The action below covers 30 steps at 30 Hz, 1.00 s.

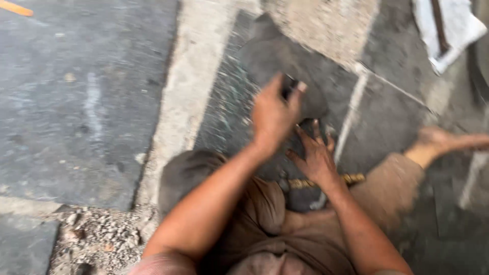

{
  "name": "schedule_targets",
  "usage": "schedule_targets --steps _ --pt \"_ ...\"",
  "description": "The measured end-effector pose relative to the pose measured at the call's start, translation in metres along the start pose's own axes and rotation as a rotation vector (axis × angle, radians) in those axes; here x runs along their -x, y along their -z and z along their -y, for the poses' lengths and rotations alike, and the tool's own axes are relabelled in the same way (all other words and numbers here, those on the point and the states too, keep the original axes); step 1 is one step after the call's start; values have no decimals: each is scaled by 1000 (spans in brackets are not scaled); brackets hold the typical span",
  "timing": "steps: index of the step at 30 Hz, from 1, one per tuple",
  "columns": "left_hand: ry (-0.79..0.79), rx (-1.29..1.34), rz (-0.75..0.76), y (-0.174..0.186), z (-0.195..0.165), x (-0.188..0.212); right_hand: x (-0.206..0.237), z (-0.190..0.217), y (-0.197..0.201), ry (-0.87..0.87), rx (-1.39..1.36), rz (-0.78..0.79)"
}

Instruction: The person sits on a tiled floor and uses a hammer and chisel to cut and shape metal sheets. They repeatedly position the chisel along the metal, strike it with the hammer to create cuts, and adjust the sheet to continue shaping it.

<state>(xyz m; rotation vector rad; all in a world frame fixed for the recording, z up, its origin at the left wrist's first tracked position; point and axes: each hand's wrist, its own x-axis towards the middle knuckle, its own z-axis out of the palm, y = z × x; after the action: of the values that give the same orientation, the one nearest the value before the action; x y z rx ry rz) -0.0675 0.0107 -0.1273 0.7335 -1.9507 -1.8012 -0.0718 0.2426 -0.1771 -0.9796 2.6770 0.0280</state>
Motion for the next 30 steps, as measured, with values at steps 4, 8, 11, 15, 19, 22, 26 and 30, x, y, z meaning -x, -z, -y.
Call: schedule_targets --steps 4,8,11,15,19,22,26,30 --pt "-123 -206 -43 -16 12 5 72 -35 6 -147 -152 28" --pt "-124 -468 121 -31 28 9 123 -48 2 -97 -85 145" --pt "-168 -658 254 -46 33 20 139 -51 -7 -84 -85 93" --pt "-86 -967 473 -61 26 41 145 -68 -19 -67 -111 91" --pt "-133 -1206 490 -64 19 73 160 -90 -27 51 -201 -87" --pt "-103 -1275 454 -68 14 98 172 -98 -24 -129 -149 8" --pt "66 -1334 511 -61 10 122 190 -112 -11 -97 -121 -504" --pt "-79 -1301 478 -56 14 131 212 -122 18 -124 -376 -982"
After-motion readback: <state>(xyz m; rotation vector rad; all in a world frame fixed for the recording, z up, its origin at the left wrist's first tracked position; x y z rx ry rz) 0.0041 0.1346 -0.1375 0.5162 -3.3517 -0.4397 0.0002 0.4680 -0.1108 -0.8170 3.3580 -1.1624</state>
